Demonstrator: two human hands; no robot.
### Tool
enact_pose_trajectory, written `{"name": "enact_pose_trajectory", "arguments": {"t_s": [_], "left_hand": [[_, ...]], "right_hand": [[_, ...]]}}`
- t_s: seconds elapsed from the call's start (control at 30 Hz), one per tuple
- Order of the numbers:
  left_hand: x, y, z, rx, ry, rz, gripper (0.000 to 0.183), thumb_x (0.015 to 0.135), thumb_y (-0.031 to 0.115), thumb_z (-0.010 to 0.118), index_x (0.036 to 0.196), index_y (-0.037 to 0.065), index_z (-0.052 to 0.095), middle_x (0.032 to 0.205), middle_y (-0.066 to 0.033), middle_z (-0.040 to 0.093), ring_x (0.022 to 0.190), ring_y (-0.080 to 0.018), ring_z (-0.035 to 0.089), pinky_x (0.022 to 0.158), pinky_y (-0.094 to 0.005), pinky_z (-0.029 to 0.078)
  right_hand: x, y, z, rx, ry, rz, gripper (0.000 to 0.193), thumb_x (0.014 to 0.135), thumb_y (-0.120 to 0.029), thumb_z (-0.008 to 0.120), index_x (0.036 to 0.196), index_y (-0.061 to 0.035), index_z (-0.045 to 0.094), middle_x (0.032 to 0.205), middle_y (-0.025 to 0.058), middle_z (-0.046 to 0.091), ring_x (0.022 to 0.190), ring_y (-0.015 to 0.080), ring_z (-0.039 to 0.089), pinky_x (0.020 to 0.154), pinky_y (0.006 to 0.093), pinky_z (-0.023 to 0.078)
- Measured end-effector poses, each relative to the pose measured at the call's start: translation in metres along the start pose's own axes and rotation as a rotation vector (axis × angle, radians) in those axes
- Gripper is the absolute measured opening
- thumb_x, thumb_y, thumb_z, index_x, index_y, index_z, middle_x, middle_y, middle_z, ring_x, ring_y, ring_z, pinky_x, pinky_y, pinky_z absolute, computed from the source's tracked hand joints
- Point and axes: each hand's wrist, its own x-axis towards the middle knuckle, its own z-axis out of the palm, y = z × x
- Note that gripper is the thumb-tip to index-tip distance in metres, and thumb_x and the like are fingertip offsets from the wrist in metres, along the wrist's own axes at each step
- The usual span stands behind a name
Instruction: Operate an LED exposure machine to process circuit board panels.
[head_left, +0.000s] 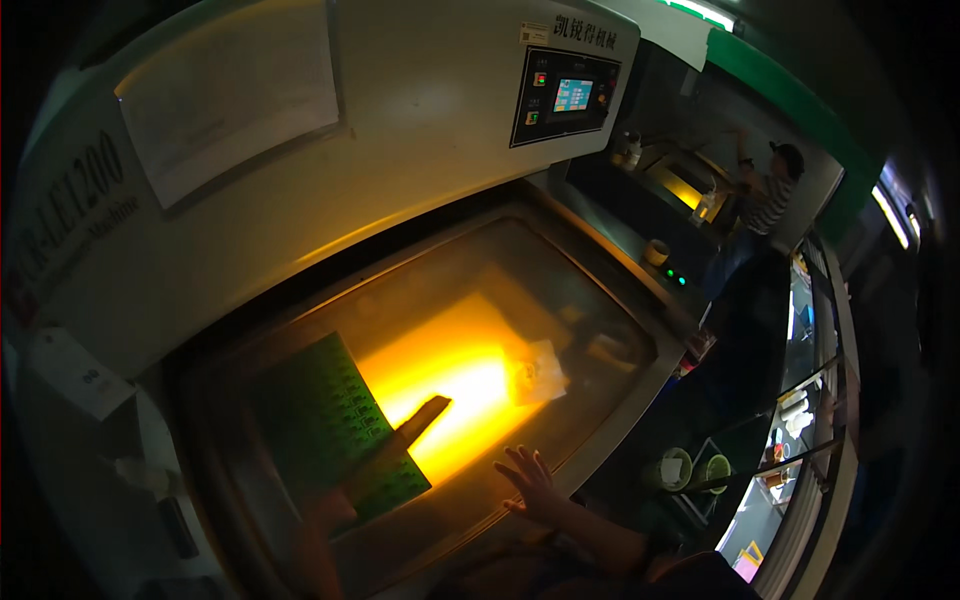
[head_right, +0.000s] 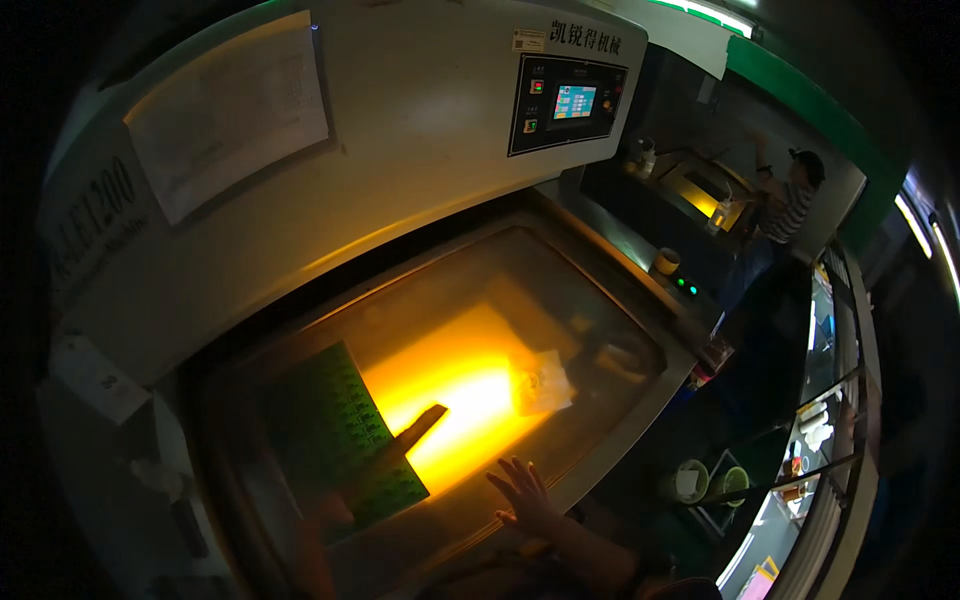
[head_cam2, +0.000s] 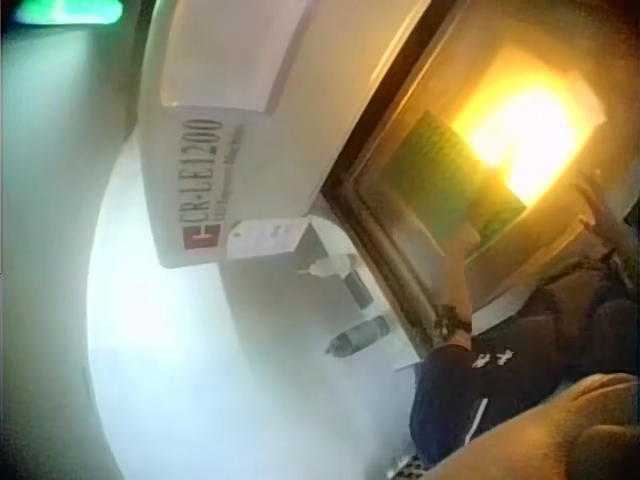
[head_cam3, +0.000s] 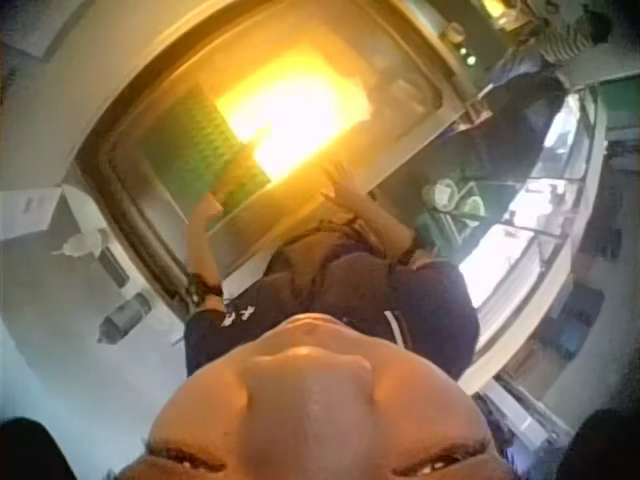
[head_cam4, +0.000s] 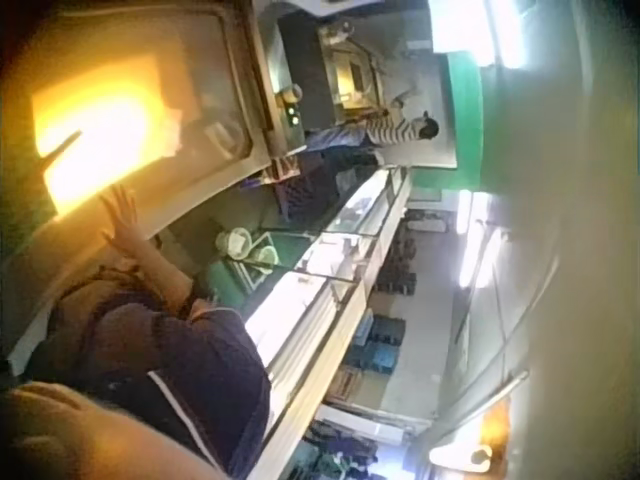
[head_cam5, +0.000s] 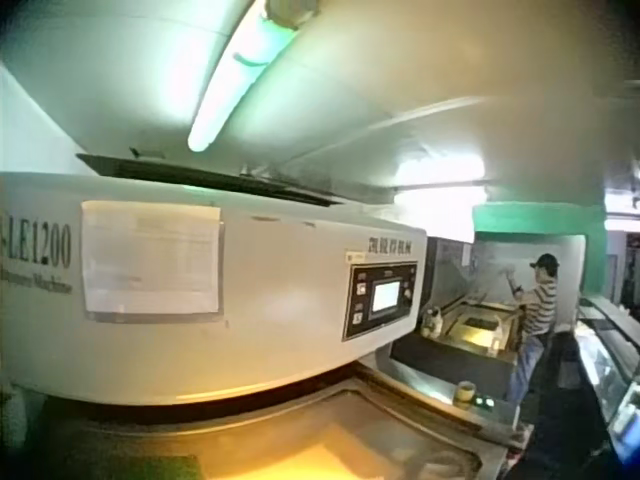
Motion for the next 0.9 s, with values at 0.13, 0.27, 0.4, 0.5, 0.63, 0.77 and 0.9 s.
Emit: {"name": "enact_pose_trajectory", "arguments": {"t_s": [0.13, 0.27, 0.4, 0.5, 0.63, 0.77, 0.9], "left_hand": [[-0.082, 0.068, 0.083, -0.161, -0.060, 0.030, 0.074, 0.071, 0.021, 0.066, 0.140, 0.005, 0.048, 0.138, -0.0175, 0.054, 0.119, -0.0343, 0.058, 0.100, -0.0405, 0.047], [-0.094, 0.093, 0.127, -0.158, 0.163, -0.022, 0.073, 0.073, 0.021, 0.066, 0.143, 0.009, 0.046, 0.142, -0.0131, 0.052, 0.124, -0.0313, 0.055, 0.102, -0.0425, 0.046], [-0.094, 0.143, 0.130, 0.322, 0.391, -0.221, 0.079, 0.072, 0.021, 0.068, 0.147, 0.018, 0.041, 0.148, -0.0066, 0.048, 0.128, -0.0303, 0.052, 0.098, -0.0490, 0.049], [-0.099, 0.177, 0.129, 0.301, 0.416, -0.326, 0.084, 0.071, 0.021, 0.069, 0.148, 0.022, 0.037, 0.150, -0.0083, 0.044, 0.131, -0.0342, 0.048, 0.098, -0.0514, 0.049], [-0.095, 0.224, 0.148, 0.105, 0.284, -0.293, 0.085, 0.072, 0.025, 0.070, 0.149, 0.022, 0.035, 0.152, -0.0131, 0.039, 0.131, -0.0384, 0.047, 0.097, -0.0507, 0.049], [-0.083, 0.296, 0.210, 0.060, 0.525, -0.345, 0.071, 0.084, 0.038, 0.064, 0.148, 0.017, 0.040, 0.151, -0.0171, 0.040, 0.134, -0.0382, 0.043, 0.107, -0.0472, 0.040], [-0.074, 0.275, 0.302, -0.275, 0.668, -0.365, 0.074, 0.085, 0.047, 0.064, 0.147, 0.013, 0.041, 0.154, -0.0170, 0.035, 0.137, -0.0363, 0.041, 0.110, -0.0447, 0.037]], "right_hand": [[0.030, -0.021, -0.024, -0.211, -0.248, -0.295, 0.071, 0.088, -0.033, 0.066, 0.150, -0.0242, 0.034, 0.156, 0.0126, 0.030, 0.147, 0.0305, 0.024, 0.115, 0.0570, 0.022], [0.055, -0.006, 0.024, -0.427, 0.055, -0.489, 0.056, 0.094, -0.026, 0.055, 0.147, -0.0231, 0.040, 0.148, 0.0080, 0.044, 0.140, 0.0264, 0.038, 0.116, 0.0520, 0.024], [0.091, 0.027, 0.059, -0.424, -0.049, -0.668, 0.053, 0.089, -0.023, 0.056, 0.141, -0.0237, 0.047, 0.142, 0.0010, 0.051, 0.132, 0.0232, 0.047, 0.113, 0.0491, 0.030], [0.099, 0.025, 0.024, -0.248, -0.254, -0.636, 0.051, 0.089, -0.024, 0.056, 0.140, -0.0233, 0.049, 0.140, 0.0014, 0.053, 0.131, 0.0258, 0.048, 0.109, 0.0484, 0.036], [0.079, 0.062, -0.002, -0.325, -0.312, -0.666, 0.051, 0.088, -0.025, 0.058, 0.138, -0.0211, 0.049, 0.141, 0.0020, 0.052, 0.130, 0.0285, 0.050, 0.105, 0.0483, 0.041], [0.048, 0.132, 0.001, -0.320, -0.113, -0.729, 0.045, 0.087, -0.024, 0.058, 0.132, -0.0192, 0.056, 0.136, 0.0030, 0.058, 0.124, 0.0284, 0.055, 0.102, 0.0472, 0.043], [0.033, 0.226, 0.042, -0.333, -0.286, -0.364, 0.037, 0.087, -0.023, 0.053, 0.122, -0.0194, 0.064, 0.121, 0.0074, 0.066, 0.116, 0.0242, 0.060, 0.091, 0.0451, 0.048]]}}
